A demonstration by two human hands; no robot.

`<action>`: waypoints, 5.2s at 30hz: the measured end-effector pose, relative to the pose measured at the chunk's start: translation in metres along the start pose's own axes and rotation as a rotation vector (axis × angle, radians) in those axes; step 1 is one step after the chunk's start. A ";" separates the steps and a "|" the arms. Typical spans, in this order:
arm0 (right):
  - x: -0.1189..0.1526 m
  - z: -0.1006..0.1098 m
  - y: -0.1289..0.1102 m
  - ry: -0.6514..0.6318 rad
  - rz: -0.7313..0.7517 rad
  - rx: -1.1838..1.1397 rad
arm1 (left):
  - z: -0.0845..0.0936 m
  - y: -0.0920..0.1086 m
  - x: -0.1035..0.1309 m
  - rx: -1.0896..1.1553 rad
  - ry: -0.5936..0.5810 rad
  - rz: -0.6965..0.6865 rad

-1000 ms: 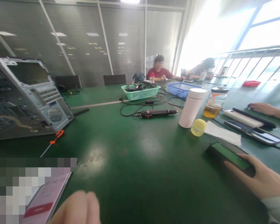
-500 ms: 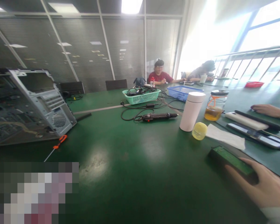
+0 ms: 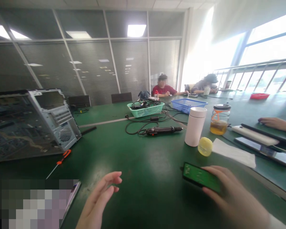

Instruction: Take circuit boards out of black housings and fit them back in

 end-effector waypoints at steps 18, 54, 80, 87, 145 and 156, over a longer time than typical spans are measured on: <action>-0.045 -0.130 -0.189 -0.466 0.249 -0.562 | 0.011 -0.048 -0.027 -0.127 -0.030 -0.046; -0.034 -0.141 -0.192 -1.042 -0.573 -1.136 | 0.011 -0.065 -0.038 0.007 -0.170 0.253; -0.050 -0.116 -0.183 -0.399 0.314 -0.689 | 0.005 -0.034 -0.028 0.106 -0.201 -0.067; -0.051 -0.115 -0.182 -0.400 0.320 -0.660 | 0.012 -0.038 -0.037 0.098 -0.248 -0.035; -0.050 -0.127 -0.169 -0.837 -1.283 -1.565 | -0.009 -0.052 -0.025 0.852 -0.398 0.693; -0.045 -0.129 -0.175 -0.775 -1.154 -1.511 | -0.007 -0.046 -0.026 0.852 -0.358 0.711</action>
Point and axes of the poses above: each hand's wrist, its own x-axis away from the middle knuckle, its own z-axis out of the back of the hand, y = z × x, the point moved 3 cm from there along -x, towards the middle knuckle, and after that the axes turned 9 degrees about -x, right-handed, at the moved point
